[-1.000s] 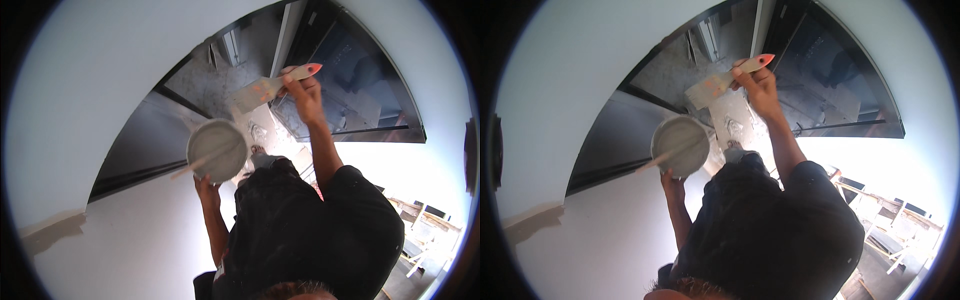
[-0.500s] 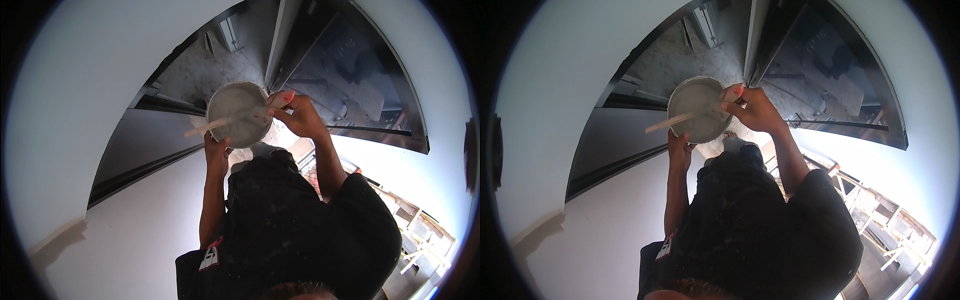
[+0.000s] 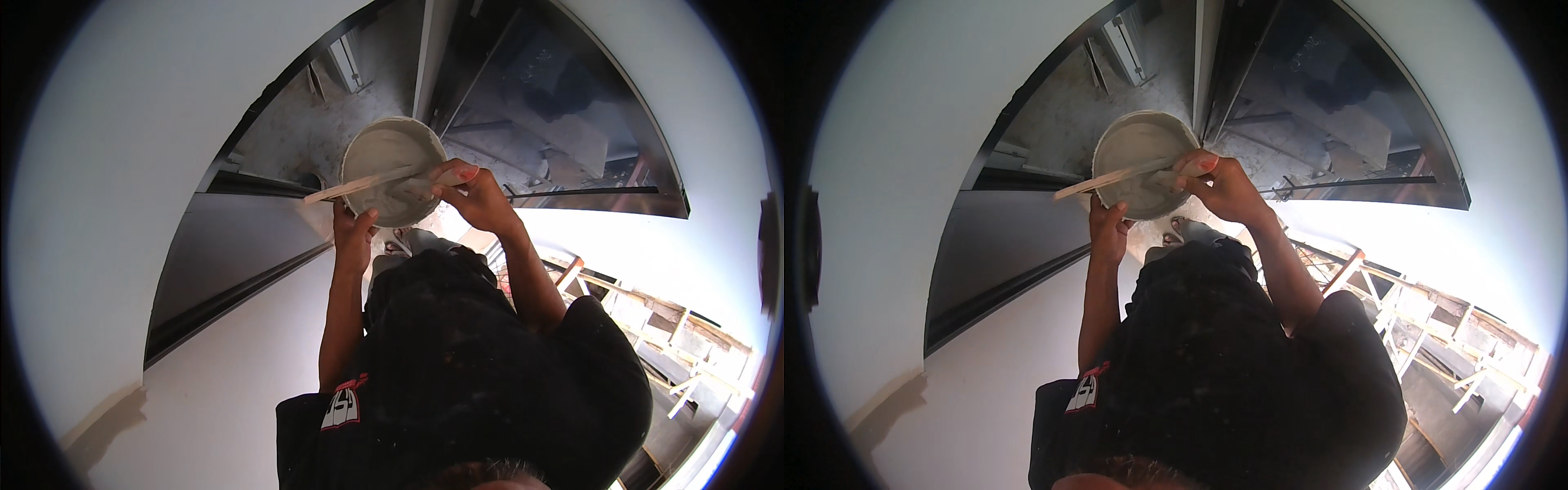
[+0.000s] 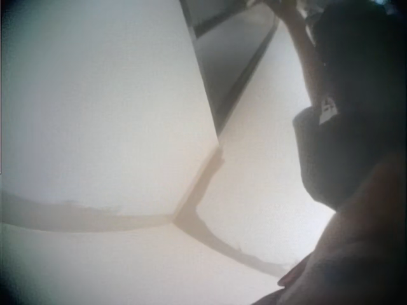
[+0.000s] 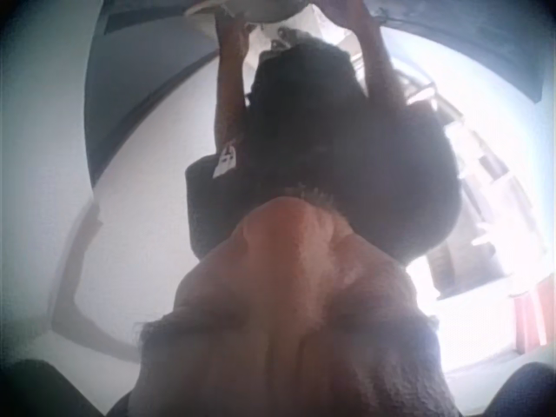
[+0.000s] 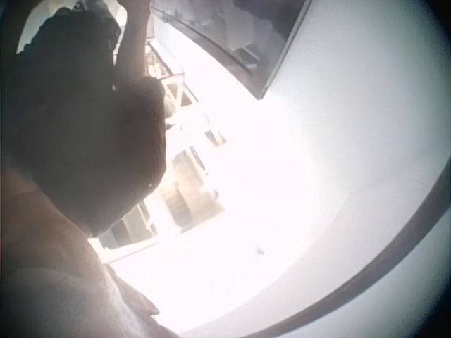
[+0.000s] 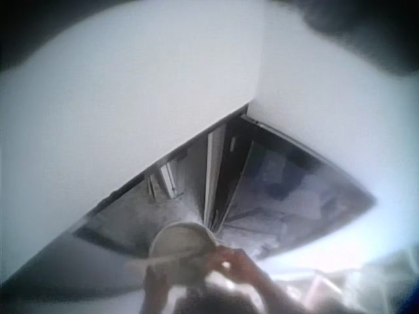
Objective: The person applies a grey compound to the corners and top edge of a wall using a brush, dipping into a bucket between strokes.
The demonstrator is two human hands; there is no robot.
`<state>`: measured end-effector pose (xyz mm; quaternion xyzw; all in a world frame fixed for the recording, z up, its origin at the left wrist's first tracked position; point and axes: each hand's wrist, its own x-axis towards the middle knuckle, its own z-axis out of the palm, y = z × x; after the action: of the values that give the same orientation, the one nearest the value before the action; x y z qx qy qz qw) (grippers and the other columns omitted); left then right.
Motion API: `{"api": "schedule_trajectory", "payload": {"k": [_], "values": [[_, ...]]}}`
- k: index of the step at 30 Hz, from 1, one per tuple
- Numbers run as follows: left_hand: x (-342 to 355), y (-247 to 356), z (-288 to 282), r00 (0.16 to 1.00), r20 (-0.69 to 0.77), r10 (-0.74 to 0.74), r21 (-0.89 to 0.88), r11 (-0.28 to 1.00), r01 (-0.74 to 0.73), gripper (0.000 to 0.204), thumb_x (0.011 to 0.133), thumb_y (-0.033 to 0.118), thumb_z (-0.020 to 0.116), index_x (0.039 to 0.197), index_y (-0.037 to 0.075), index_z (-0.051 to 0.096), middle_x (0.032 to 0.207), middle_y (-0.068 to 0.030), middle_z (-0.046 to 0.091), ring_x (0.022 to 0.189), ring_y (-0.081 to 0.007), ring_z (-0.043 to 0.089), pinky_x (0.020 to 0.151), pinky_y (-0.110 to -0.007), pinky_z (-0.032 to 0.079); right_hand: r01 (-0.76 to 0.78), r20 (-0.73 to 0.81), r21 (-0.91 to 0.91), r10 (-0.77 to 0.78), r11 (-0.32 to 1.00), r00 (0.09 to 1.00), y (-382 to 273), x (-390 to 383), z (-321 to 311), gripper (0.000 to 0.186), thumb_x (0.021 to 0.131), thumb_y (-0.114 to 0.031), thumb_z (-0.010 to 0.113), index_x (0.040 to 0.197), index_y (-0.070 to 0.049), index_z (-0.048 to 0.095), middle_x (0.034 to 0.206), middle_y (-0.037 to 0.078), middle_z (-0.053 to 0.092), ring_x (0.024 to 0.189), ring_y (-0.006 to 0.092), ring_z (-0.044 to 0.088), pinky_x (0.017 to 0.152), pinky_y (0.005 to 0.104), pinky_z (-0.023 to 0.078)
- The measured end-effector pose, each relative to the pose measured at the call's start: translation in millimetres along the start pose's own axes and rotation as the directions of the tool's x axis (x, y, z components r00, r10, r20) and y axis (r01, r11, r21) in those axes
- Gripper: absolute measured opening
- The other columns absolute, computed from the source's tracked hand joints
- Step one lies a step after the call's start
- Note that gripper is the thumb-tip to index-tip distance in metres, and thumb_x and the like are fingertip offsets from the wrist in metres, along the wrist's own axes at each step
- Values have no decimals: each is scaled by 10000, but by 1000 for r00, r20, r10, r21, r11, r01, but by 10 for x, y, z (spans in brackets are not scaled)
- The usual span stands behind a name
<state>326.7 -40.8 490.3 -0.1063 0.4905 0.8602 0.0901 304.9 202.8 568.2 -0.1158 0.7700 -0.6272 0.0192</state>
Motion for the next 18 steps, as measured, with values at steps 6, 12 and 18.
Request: {"api": "schedule_trajectory", "payload": {"k": [6, 12, 18], "values": [[-785, 807, 443, 998, 27, -51, -16, 999, 52, 726, 785, 164, 746, 1384, 80, 344, 1277, -86, 525, 1107, -186, 573, 866, -328, 506, -70, -3, -44, 70, 997, 998, -1171, -395, -33, 132, 901, -62, 665, 995, 30, 650, 1016, 108, 685, 892, 196, 683, 810, 327, 552], [-653, 1268, 733, 996, 81, -26, 26, 999, 24, 771, 805, 154, 737, 1438, 69, 307, 1373, -117, 462, 1239, -260, 511, 991, -393, 482, 108, 34, -105, -105, 989, 994, -1524, -218, -213, 131, 893, -17, 666, 1015, 28, 650, 1080, 93, 665, 947, 166, 649, 803, 318, 549], [-1332, 1922, 27, 991, 95, -98, 113, 990, 87, 715, 863, 206, 678, 1474, 117, 319, 1435, -122, 430, 1304, -302, 449, 1035, -485, 415, -40, -76, -188, 27, 981, 997, -2178, -706, 686, 247, 829, -105, 685, 1059, -18, 663, 950, 150, 695, 839, 269, 686, 753, 360, 545]]}}
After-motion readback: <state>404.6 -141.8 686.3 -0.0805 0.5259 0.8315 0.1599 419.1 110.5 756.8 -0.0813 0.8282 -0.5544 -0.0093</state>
